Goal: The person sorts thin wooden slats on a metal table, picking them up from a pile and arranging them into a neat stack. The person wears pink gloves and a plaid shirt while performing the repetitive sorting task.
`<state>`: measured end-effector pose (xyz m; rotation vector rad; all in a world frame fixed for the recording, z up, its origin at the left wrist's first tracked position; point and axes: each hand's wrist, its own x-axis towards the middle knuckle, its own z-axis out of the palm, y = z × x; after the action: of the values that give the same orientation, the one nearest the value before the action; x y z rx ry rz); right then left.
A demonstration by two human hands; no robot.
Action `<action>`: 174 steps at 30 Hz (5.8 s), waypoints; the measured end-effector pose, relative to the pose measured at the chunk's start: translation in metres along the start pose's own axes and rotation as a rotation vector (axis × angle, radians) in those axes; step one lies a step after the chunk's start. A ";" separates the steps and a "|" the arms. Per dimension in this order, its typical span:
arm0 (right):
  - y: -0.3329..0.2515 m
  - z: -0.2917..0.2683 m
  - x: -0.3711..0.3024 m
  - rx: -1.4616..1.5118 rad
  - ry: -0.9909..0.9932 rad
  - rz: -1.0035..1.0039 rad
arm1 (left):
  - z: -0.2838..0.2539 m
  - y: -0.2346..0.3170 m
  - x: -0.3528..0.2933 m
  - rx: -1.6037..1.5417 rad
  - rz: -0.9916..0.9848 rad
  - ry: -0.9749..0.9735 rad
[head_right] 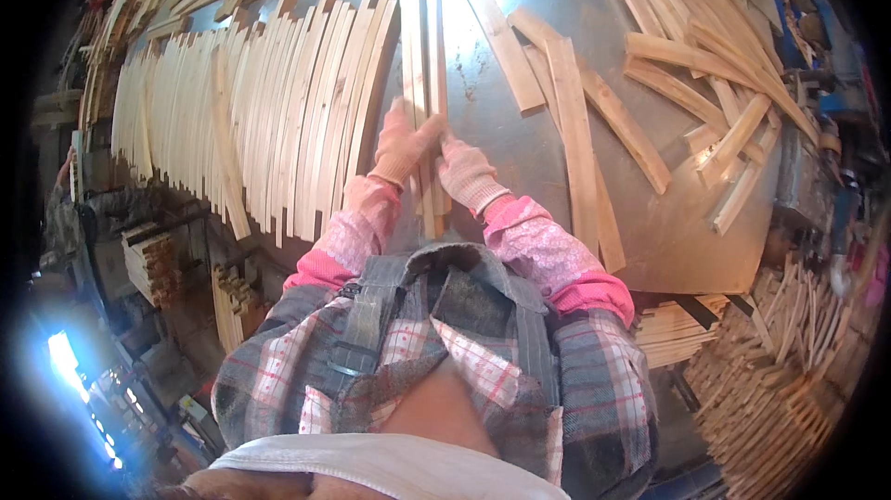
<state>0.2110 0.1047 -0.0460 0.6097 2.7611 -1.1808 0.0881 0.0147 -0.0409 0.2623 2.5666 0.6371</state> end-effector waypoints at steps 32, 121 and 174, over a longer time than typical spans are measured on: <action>-0.031 0.020 -0.030 0.233 -0.716 0.031 | -0.039 -0.045 -0.042 0.428 0.560 0.222; 0.173 -0.304 0.189 -0.766 0.196 0.309 | -0.068 0.144 0.210 0.421 0.509 0.245; 0.058 -0.192 0.179 -0.506 -0.116 0.281 | -0.098 0.050 0.063 -0.588 0.352 0.359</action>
<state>0.0851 0.3351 0.0094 0.7952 2.6059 -0.4208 -0.0116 0.0384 0.0333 0.4284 2.5260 1.6555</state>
